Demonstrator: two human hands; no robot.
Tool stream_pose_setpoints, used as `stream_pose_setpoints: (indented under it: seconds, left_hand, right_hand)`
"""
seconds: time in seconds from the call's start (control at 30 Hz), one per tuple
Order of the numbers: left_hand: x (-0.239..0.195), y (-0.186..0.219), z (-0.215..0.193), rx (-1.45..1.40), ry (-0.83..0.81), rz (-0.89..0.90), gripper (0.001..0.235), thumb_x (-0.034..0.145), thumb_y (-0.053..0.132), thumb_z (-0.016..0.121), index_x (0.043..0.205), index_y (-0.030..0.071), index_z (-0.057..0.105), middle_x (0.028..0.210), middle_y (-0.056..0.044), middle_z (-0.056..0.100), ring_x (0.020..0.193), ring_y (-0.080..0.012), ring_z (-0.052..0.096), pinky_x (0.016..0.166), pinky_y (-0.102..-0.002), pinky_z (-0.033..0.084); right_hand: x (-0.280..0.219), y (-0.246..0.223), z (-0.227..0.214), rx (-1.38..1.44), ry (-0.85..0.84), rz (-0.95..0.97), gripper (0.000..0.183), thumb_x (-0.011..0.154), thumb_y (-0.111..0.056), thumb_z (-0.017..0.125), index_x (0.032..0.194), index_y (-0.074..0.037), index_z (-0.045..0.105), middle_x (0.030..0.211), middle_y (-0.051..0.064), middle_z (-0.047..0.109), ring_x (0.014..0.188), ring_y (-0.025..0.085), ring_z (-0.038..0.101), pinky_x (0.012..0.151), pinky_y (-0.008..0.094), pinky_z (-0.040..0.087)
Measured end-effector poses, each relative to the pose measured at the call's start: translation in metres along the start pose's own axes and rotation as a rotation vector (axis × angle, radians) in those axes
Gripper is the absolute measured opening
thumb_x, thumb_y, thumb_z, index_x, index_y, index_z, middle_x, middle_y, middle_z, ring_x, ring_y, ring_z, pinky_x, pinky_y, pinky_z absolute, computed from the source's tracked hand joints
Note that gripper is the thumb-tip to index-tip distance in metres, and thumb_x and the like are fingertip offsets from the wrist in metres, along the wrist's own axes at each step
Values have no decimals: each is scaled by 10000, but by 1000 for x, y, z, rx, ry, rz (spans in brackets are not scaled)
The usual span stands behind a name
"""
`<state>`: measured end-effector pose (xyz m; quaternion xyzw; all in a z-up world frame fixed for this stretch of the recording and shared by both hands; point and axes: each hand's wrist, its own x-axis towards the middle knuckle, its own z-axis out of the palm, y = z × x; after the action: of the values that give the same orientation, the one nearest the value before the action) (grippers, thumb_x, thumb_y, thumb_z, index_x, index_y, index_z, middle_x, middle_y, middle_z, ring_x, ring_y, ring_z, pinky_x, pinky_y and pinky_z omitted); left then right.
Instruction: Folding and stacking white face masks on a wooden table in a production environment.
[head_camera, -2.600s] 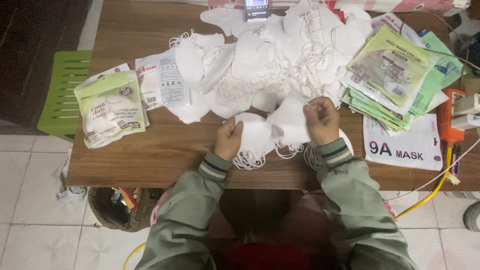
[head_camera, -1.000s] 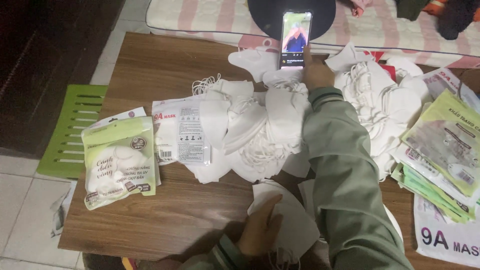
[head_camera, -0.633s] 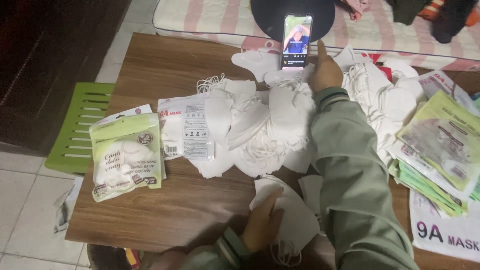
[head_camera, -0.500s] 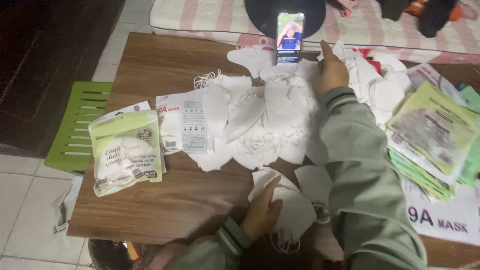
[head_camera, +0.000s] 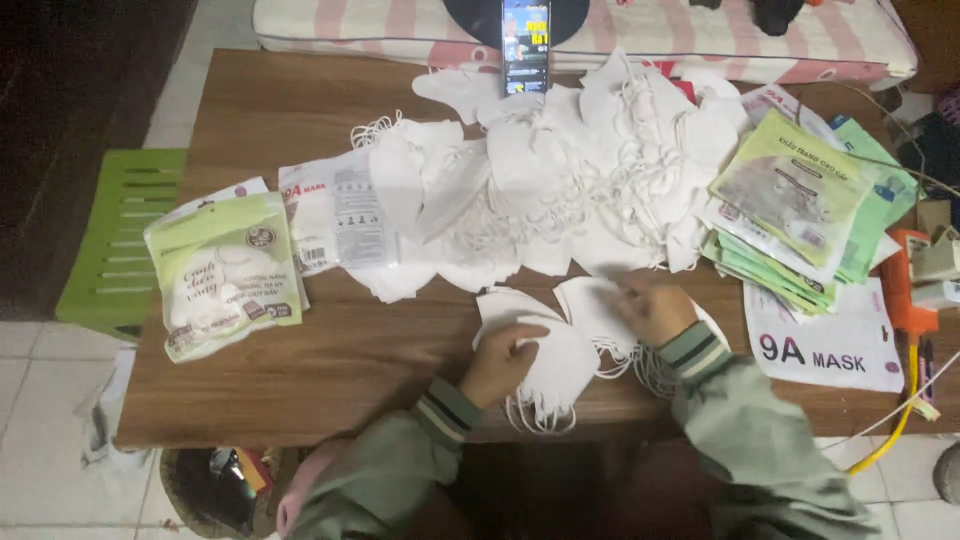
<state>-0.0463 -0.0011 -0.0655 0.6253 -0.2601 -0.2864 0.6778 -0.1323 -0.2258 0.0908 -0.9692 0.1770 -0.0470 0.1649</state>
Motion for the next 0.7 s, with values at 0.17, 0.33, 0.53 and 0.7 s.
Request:
stream_pose_setpoints:
  seconds: [0.17, 0.33, 0.53, 0.7]
  left_hand:
    - [1, 54, -21, -80, 29, -52, 311, 927, 93, 662, 1218, 118, 770, 1066, -98, 779, 638, -37, 588, 463, -220, 509]
    - [1, 78, -34, -143, 211, -141, 204, 899, 96, 729, 1085, 71, 811, 985, -140, 782, 820, -131, 668, 685, -297, 599]
    - [-8, 112, -64, -173, 227, -250, 321, 917, 107, 751, 1237, 89, 745, 1042, -177, 762, 862, -200, 745, 762, -375, 652]
    - [-14, 150, -75, -528, 439, -171, 361, 928, 53, 719, 1286, 18, 691, 1205, -188, 702, 1100, -238, 654, 1016, -432, 557]
  right_hand:
    - [-4, 28, 42, -155, -76, -36, 686, 816, -478, 757, 1371, -95, 630, 1253, 216, 686, 1204, 410, 636, 1029, 501, 530]
    - [8, 46, 62, -279, -162, 95, 889, 742, -623, 761, 1527, -334, 460, 1384, 106, 610, 1311, 352, 567, 1044, 522, 516]
    - [5, 33, 52, -281, -246, 175, 900, 751, -651, 770, 1520, -287, 480, 1355, 129, 622, 1296, 349, 572, 1008, 510, 521]
    - [3, -6, 24, -147, -210, 276, 732, 728, -483, 867, 1362, -190, 648, 1171, 80, 686, 1197, 301, 604, 1001, 461, 495]
